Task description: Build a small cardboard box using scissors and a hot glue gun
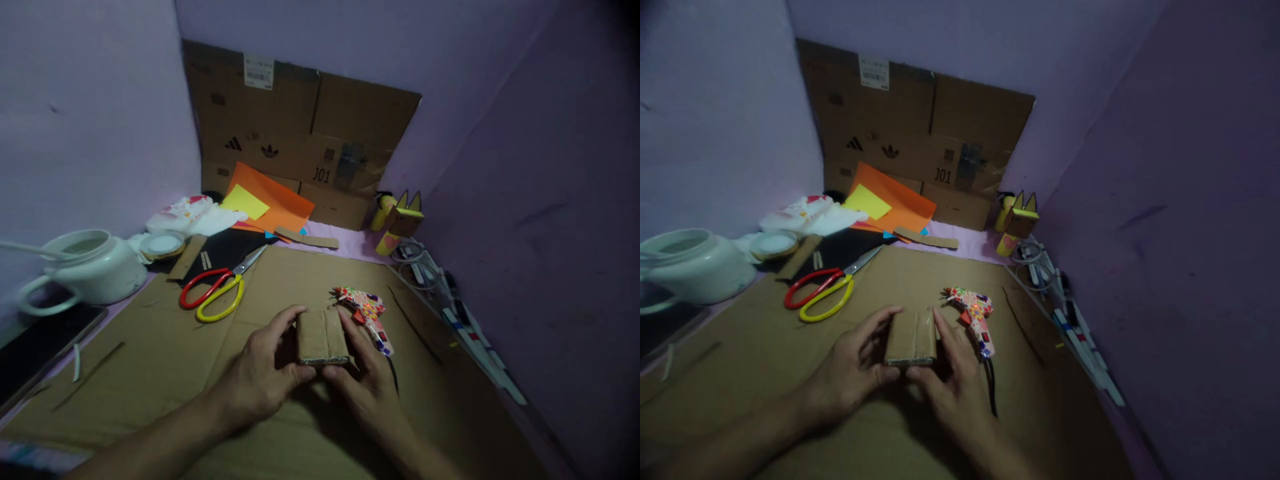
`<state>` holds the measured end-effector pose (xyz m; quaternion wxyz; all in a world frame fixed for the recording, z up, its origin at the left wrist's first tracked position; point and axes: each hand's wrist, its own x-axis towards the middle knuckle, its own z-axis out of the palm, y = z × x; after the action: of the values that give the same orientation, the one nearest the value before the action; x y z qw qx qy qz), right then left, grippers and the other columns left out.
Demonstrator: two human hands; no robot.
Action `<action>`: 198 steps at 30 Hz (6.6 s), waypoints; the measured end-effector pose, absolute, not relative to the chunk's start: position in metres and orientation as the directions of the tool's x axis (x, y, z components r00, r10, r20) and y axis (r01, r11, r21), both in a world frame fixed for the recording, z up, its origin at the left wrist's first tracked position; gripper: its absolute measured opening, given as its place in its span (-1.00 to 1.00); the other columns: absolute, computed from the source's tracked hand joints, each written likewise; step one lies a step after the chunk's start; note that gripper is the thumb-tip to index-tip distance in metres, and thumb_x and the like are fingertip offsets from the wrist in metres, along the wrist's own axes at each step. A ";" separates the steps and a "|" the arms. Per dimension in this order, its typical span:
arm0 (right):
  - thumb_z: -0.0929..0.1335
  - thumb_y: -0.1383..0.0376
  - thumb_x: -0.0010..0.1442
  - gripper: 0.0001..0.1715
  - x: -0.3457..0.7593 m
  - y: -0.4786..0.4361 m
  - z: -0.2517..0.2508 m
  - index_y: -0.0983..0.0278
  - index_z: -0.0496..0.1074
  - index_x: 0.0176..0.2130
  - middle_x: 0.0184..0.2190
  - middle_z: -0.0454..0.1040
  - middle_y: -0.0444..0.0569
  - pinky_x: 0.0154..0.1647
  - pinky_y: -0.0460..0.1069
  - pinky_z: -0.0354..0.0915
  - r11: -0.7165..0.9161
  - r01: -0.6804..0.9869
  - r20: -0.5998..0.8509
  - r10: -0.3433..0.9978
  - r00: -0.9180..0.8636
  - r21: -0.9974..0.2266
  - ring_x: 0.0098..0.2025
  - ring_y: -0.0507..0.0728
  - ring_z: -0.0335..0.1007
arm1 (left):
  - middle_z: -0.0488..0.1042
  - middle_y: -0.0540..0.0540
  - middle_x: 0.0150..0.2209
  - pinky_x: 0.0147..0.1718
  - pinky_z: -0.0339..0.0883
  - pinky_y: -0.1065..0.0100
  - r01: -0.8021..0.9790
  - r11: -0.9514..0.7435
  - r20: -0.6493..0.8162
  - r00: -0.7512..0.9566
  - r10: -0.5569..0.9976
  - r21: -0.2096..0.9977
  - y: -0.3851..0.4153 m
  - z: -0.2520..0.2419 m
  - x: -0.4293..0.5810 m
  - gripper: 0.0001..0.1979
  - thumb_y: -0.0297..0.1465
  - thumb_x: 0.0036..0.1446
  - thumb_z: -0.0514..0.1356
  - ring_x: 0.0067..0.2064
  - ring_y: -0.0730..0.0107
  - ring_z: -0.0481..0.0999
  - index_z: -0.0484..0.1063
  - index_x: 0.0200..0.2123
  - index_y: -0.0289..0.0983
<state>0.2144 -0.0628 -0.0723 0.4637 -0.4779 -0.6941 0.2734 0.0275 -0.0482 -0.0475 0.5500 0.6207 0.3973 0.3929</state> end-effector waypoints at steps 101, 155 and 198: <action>0.45 -0.02 -0.10 -0.20 0.216 -0.057 -0.042 0.14 0.28 0.09 -0.04 0.43 0.04 -0.02 0.10 0.29 0.625 0.236 0.512 0.760 -0.400 -0.744 -0.03 0.24 0.37 | 0.42 -0.21 -0.02 -0.02 0.23 0.19 -0.132 0.224 -0.092 0.633 0.769 0.966 -0.040 -0.029 0.021 -0.35 -0.29 -0.13 0.36 0.01 0.03 0.38 0.28 0.06 -0.31; 0.40 0.28 0.03 -0.20 0.210 -0.066 -0.051 0.20 0.05 0.20 0.32 -0.19 0.07 0.27 0.21 -0.11 0.606 0.382 0.479 0.791 -0.381 -0.698 0.34 0.31 -0.28 | 0.35 -0.22 0.07 0.00 0.24 0.23 -0.264 0.208 -0.046 0.511 0.858 0.942 -0.042 -0.034 0.029 -0.29 -0.39 -0.12 0.35 0.10 0.04 0.32 0.15 0.11 -0.31; 0.41 0.08 0.03 -0.45 0.208 -0.061 -0.044 0.10 0.32 0.01 -0.02 0.43 -0.02 -0.02 0.09 0.29 0.172 -0.065 0.183 0.957 -0.225 -0.983 0.01 0.24 0.35 | 0.41 -0.11 0.04 -0.08 0.33 0.31 -0.110 0.089 -0.018 0.523 0.852 0.990 -0.046 -0.033 0.025 -0.38 -0.27 0.07 0.23 -0.02 0.19 0.44 0.13 0.19 -0.20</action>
<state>0.2082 -0.0608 -0.0444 0.4928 -0.3806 -0.5859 0.5187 0.0253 -0.0458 -0.0328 0.6617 0.5689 0.3263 0.3634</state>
